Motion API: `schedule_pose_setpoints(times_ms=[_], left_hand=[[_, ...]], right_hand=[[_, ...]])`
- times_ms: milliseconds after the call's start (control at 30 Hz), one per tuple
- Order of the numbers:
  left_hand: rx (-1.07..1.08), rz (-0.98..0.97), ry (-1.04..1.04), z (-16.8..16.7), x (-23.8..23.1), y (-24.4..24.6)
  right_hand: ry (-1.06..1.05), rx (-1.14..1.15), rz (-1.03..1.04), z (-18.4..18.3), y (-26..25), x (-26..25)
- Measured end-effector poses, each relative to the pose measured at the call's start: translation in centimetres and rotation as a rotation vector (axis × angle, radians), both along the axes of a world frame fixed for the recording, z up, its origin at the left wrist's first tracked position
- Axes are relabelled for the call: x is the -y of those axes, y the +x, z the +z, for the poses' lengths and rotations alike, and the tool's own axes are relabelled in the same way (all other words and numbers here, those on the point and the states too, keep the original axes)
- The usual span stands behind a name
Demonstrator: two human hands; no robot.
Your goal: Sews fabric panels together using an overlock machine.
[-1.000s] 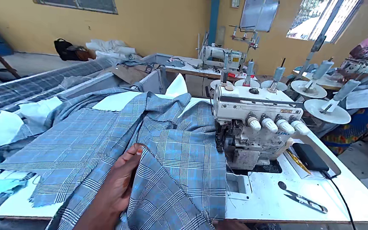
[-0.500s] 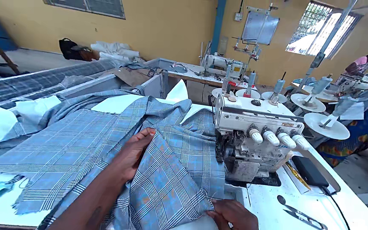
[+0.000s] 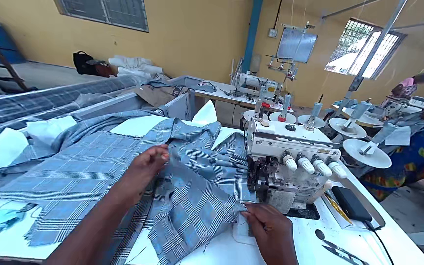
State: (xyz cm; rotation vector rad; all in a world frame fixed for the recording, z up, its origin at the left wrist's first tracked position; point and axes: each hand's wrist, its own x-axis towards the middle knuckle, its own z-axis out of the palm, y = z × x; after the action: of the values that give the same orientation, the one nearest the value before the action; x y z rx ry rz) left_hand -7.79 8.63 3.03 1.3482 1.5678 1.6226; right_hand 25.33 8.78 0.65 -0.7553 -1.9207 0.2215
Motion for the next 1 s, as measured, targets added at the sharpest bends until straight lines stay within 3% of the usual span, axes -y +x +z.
schedule_pose_setpoints(times_ms=[100, 167, 233, 333, 533, 800, 1000], left_hand=[[-0.426, 0.170, 0.321, -0.2, 6.4, -0.8], [-0.598, 0.246, 0.438, 0.1, 11.7, -0.5], [-0.631, 0.248, 0.419, 0.3, 16.5, 0.8], [-0.504, 0.237, 0.344, -0.4, 20.7, 3.2], [-0.330, 0.197, 0.384, -1.1, 23.7, 5.7], [-0.340, 0.157, 0.530, -0.1, 24.2, 8.2], [-0.388, 0.194, 0.629, 0.2, 24.0, 9.8]], right_hand=[[0.018, 0.017, 0.003, 0.0, 0.1, 0.0], [0.002, 0.041, 0.017, 0.1, 0.4, 0.0], [0.017, 0.092, 0.013, 0.1, 0.5, -0.1], [0.055, 0.254, 0.026, 0.9, 0.7, -0.2], [-0.006, 0.554, 0.135, 5.6, -2.4, 2.9], [0.171, 0.383, 0.476, 9.1, -8.9, 14.1], [0.330, 0.339, 0.346, 9.6, -8.8, 16.4]])
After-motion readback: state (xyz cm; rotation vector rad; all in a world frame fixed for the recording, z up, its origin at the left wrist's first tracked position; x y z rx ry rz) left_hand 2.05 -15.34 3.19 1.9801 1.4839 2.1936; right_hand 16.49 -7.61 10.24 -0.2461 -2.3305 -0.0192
